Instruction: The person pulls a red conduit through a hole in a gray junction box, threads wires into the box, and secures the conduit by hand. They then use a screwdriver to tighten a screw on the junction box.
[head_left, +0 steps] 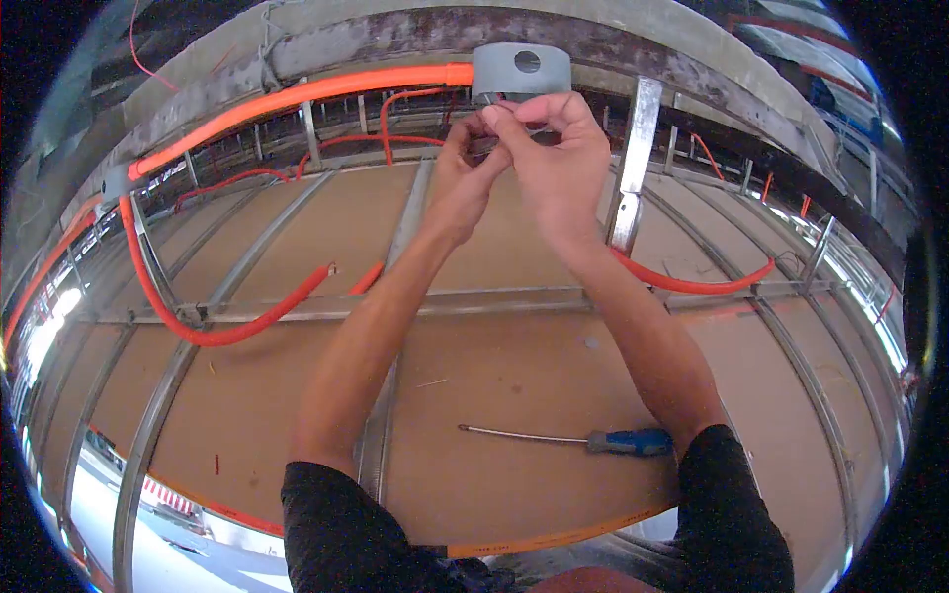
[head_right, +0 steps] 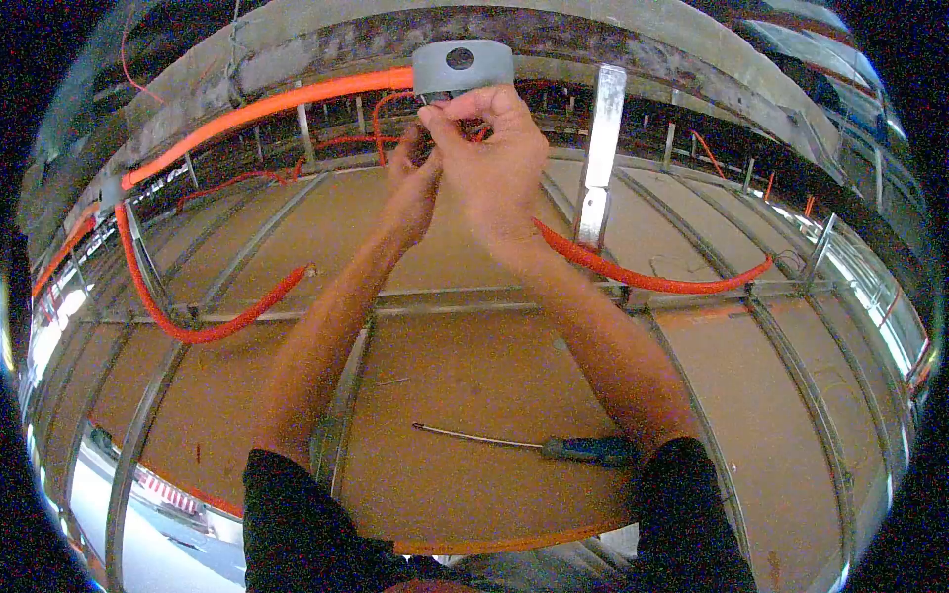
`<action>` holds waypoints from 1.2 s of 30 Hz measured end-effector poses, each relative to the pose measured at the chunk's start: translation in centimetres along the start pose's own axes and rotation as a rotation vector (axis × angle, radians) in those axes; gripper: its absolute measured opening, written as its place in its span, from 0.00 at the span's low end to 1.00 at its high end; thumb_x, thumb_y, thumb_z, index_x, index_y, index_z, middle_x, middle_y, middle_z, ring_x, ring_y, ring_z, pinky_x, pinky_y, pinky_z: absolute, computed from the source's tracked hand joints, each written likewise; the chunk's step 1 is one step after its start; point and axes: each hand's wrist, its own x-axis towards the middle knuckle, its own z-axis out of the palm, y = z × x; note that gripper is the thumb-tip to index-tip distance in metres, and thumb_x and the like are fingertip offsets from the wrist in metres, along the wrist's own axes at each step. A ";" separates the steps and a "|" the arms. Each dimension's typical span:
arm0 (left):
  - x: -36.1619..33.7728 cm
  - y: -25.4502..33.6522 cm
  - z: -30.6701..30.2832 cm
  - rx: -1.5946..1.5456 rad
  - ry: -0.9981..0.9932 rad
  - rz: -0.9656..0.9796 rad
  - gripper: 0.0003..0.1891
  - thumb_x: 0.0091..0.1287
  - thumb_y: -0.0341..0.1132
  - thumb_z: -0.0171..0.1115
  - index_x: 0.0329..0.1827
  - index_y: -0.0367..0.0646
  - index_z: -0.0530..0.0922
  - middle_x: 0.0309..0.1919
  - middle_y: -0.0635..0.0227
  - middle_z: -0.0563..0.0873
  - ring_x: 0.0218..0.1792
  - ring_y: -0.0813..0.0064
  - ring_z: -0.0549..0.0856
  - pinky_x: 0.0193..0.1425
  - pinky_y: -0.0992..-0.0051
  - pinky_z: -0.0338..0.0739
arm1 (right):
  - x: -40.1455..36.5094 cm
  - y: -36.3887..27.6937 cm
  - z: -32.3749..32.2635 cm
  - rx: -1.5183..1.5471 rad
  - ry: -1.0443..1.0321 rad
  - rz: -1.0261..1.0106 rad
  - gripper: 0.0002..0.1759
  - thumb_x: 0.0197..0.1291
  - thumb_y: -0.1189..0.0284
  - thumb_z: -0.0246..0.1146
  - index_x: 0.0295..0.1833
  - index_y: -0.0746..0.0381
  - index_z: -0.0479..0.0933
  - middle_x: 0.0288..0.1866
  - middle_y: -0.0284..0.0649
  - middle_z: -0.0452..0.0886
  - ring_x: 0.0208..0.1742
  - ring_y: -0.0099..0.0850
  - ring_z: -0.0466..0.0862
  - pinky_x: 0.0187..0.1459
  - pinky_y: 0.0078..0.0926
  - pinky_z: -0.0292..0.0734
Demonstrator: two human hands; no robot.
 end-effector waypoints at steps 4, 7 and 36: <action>0.0 0.2 0.1 0.016 0.001 -0.018 0.24 0.63 0.35 0.69 0.58 0.37 0.71 0.53 0.64 0.78 0.55 0.72 0.77 0.61 0.72 0.71 | 0.1 0.1 -0.2 -0.045 0.000 -0.003 0.12 0.51 0.78 0.75 0.32 0.64 0.76 0.30 0.36 0.83 0.33 0.22 0.81 0.38 0.22 0.78; 0.1 0.4 0.0 0.063 -0.017 0.013 0.24 0.63 0.36 0.70 0.58 0.37 0.72 0.53 0.64 0.78 0.55 0.72 0.77 0.61 0.71 0.71 | 0.1 -0.1 -0.1 -0.025 0.011 0.008 0.12 0.51 0.78 0.75 0.32 0.64 0.76 0.30 0.36 0.83 0.33 0.22 0.81 0.37 0.22 0.78; 0.1 2.1 -1.0 -0.077 -0.060 -0.068 0.23 0.60 0.34 0.69 0.57 0.34 0.74 0.51 0.63 0.80 0.54 0.72 0.79 0.63 0.71 0.70 | -0.3 -0.4 -0.2 0.033 0.025 0.124 0.13 0.51 0.75 0.75 0.33 0.63 0.75 0.31 0.36 0.82 0.32 0.21 0.80 0.35 0.20 0.76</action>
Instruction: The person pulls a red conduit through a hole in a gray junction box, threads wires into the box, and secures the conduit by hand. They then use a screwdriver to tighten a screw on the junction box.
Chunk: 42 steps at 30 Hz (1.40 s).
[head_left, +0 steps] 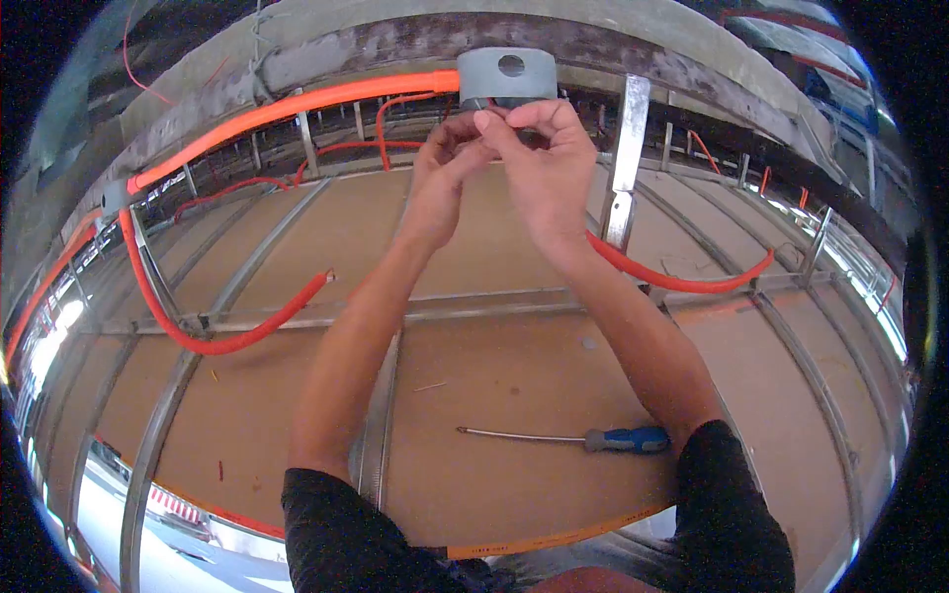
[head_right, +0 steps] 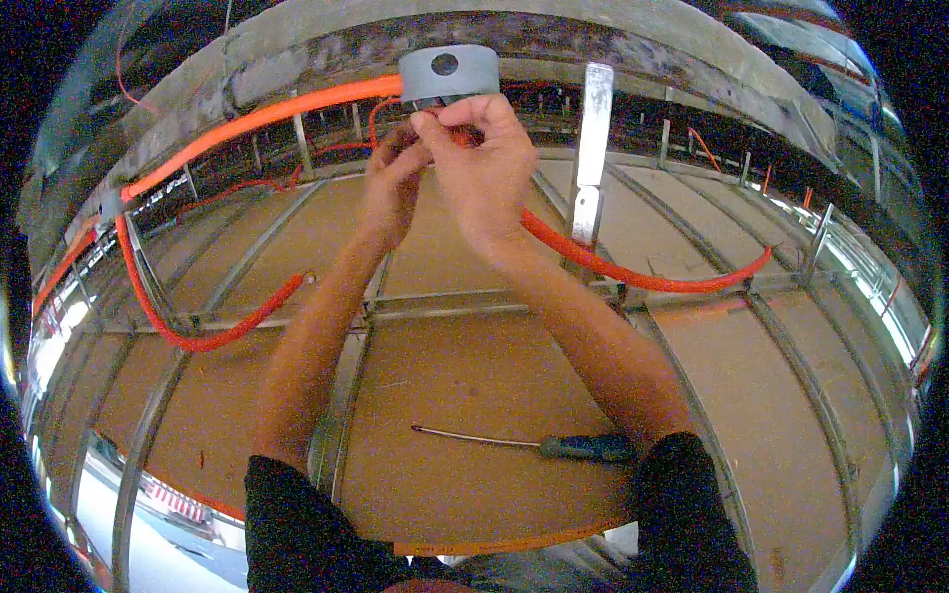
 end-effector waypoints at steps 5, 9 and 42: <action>0.4 1.4 -0.4 -0.022 0.083 -0.044 0.19 0.62 0.35 0.67 0.53 0.34 0.79 0.47 0.63 0.84 0.51 0.73 0.81 0.62 0.72 0.70 | 0.1 0.7 0.1 0.015 0.016 -0.032 0.13 0.52 0.75 0.75 0.33 0.63 0.75 0.31 0.35 0.82 0.33 0.21 0.79 0.36 0.20 0.76; -0.3 3.9 1.5 -0.037 0.126 -0.039 0.14 0.65 0.32 0.64 0.50 0.34 0.83 0.44 0.63 0.88 0.48 0.75 0.83 0.60 0.74 0.72 | 0.2 1.0 0.1 -0.015 0.033 -0.072 0.13 0.52 0.75 0.75 0.33 0.62 0.74 0.30 0.34 0.81 0.33 0.21 0.79 0.36 0.20 0.76; -0.4 4.2 1.3 -0.092 0.135 -0.043 0.12 0.67 0.34 0.66 0.48 0.37 0.84 0.41 0.68 0.88 0.42 0.80 0.83 0.51 0.77 0.73 | 0.2 -0.2 0.3 -0.072 0.030 -0.001 0.12 0.51 0.74 0.75 0.33 0.65 0.77 0.31 0.37 0.83 0.34 0.24 0.82 0.38 0.23 0.77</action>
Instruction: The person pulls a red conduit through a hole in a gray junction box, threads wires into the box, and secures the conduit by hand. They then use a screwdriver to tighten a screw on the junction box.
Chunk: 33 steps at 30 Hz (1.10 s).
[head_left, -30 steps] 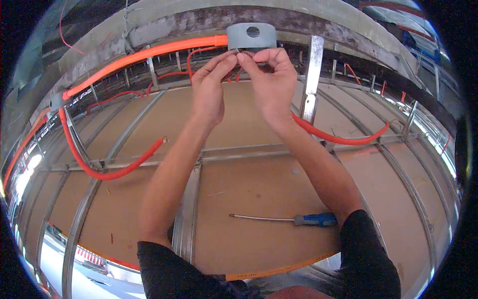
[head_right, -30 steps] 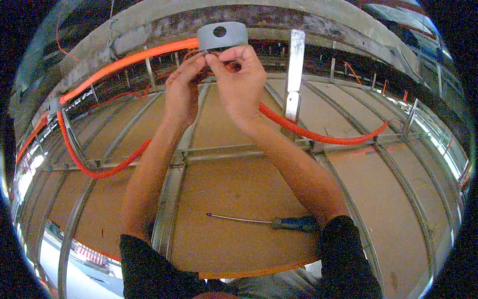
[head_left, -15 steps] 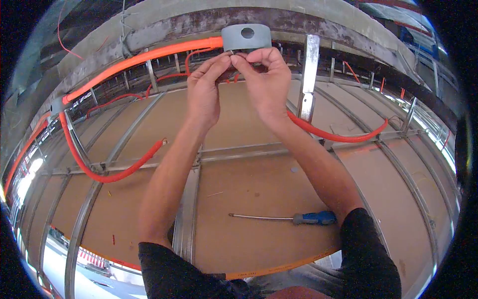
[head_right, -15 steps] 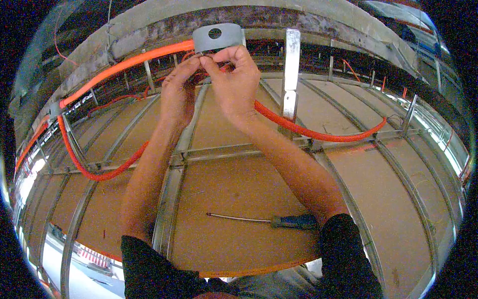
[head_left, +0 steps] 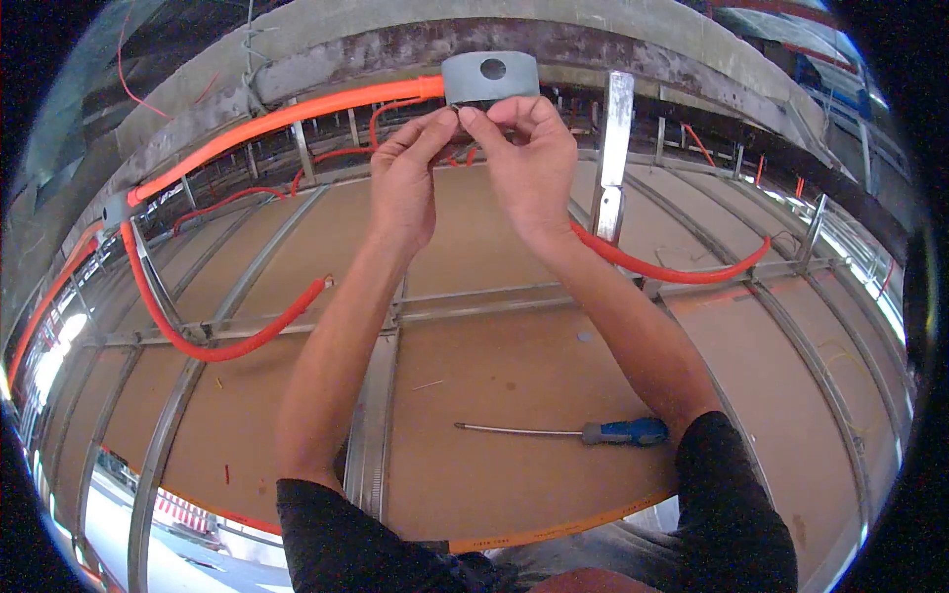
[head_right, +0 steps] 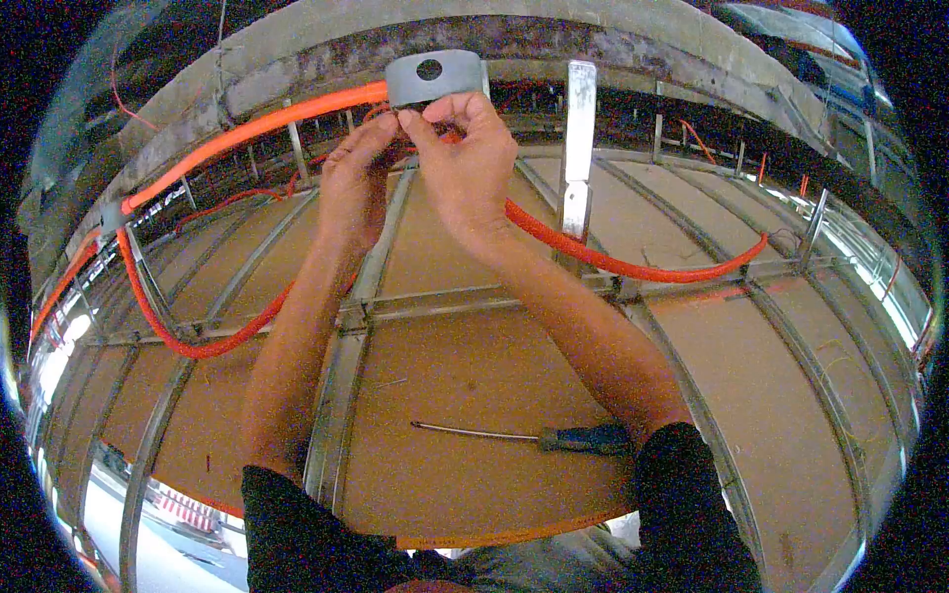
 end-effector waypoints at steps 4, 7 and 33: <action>0.1 -0.3 -0.3 -0.027 -0.009 -0.048 0.12 0.67 0.35 0.66 0.49 0.38 0.84 0.41 0.68 0.88 0.43 0.80 0.83 0.52 0.76 0.73 | -0.1 0.2 -0.1 -0.036 0.021 -0.026 0.13 0.51 0.74 0.76 0.33 0.65 0.76 0.31 0.38 0.84 0.35 0.25 0.83 0.39 0.23 0.78; 0.3 -0.9 -0.4 0.022 -0.022 -0.040 0.13 0.71 0.36 0.59 0.51 0.37 0.81 0.47 0.64 0.86 0.49 0.70 0.83 0.60 0.68 0.74 | 0.0 0.5 -0.4 -0.005 0.001 -0.072 0.13 0.50 0.76 0.76 0.34 0.65 0.76 0.31 0.38 0.84 0.35 0.25 0.83 0.39 0.23 0.78; 0.7 -0.7 -0.9 -0.082 -0.065 -0.096 0.11 0.68 0.36 0.66 0.48 0.40 0.85 0.42 0.68 0.89 0.44 0.78 0.84 0.52 0.75 0.73 | 0.0 1.3 0.3 0.075 0.034 -0.053 0.13 0.52 0.73 0.75 0.33 0.64 0.75 0.29 0.34 0.81 0.31 0.21 0.78 0.34 0.21 0.74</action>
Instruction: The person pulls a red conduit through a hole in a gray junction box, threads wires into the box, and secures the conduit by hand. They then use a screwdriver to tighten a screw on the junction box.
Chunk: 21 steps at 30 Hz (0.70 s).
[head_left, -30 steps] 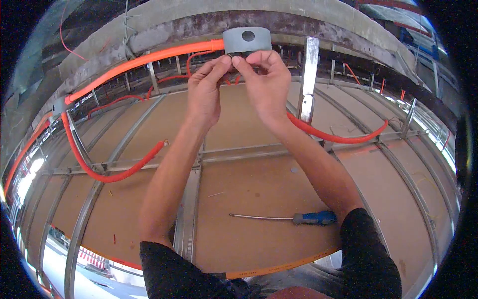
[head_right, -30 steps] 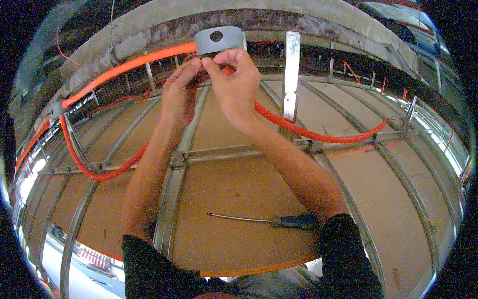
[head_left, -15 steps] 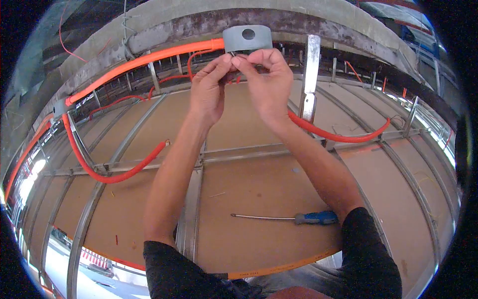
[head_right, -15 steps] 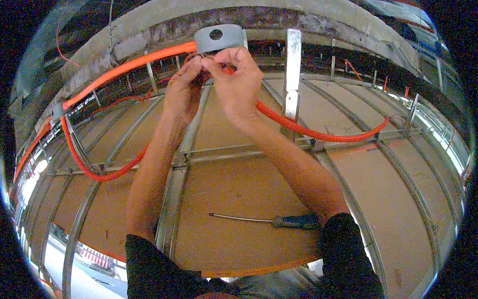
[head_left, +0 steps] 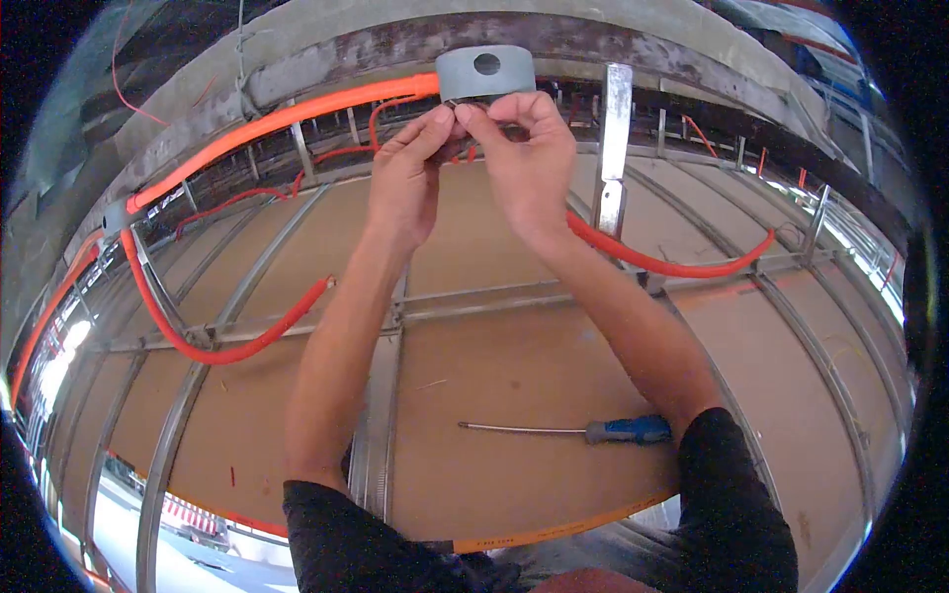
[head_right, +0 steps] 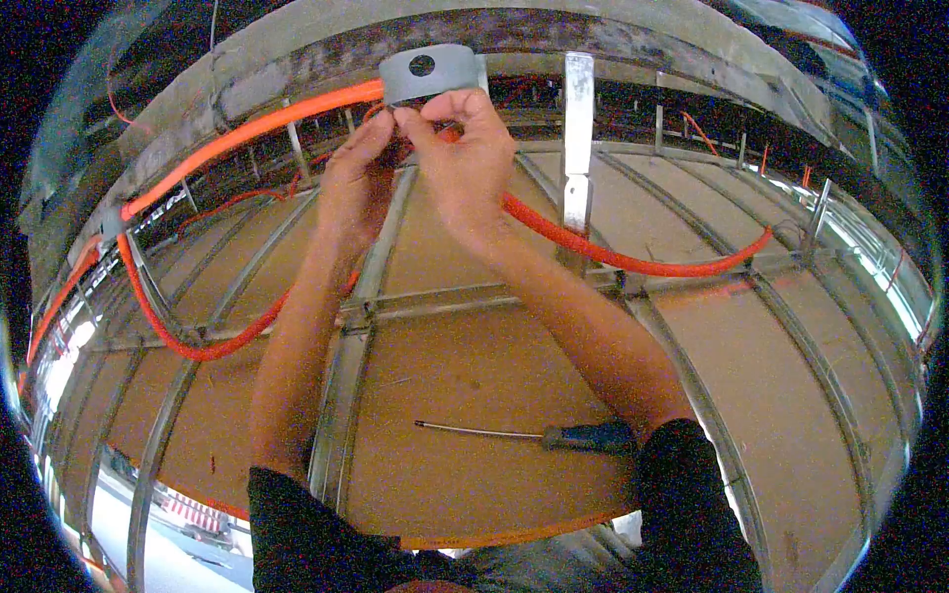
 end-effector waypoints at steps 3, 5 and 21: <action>0.0 0.2 -0.2 0.007 -0.002 -0.015 0.11 0.68 0.36 0.65 0.49 0.40 0.85 0.42 0.68 0.89 0.44 0.79 0.84 0.52 0.75 0.73 | 0.0 -0.3 0.0 -0.007 -0.005 0.003 0.13 0.52 0.73 0.75 0.34 0.63 0.76 0.30 0.34 0.81 0.32 0.21 0.78 0.34 0.21 0.74; -0.1 0.3 0.0 0.024 -0.007 -0.024 0.11 0.68 0.36 0.65 0.49 0.40 0.85 0.42 0.68 0.89 0.44 0.79 0.84 0.52 0.75 0.73 | 0.0 -0.5 -0.1 -0.028 -0.010 -0.004 0.13 0.51 0.74 0.75 0.34 0.63 0.76 0.30 0.34 0.82 0.32 0.21 0.79 0.35 0.21 0.74; -0.5 0.9 0.9 0.065 -0.026 -0.017 0.11 0.70 0.39 0.62 0.45 0.42 0.86 0.39 0.71 0.88 0.43 0.79 0.83 0.53 0.75 0.71 | 0.0 -0.3 -0.3 0.012 -0.020 -0.030 0.12 0.51 0.77 0.74 0.34 0.63 0.76 0.31 0.34 0.82 0.33 0.21 0.79 0.36 0.21 0.75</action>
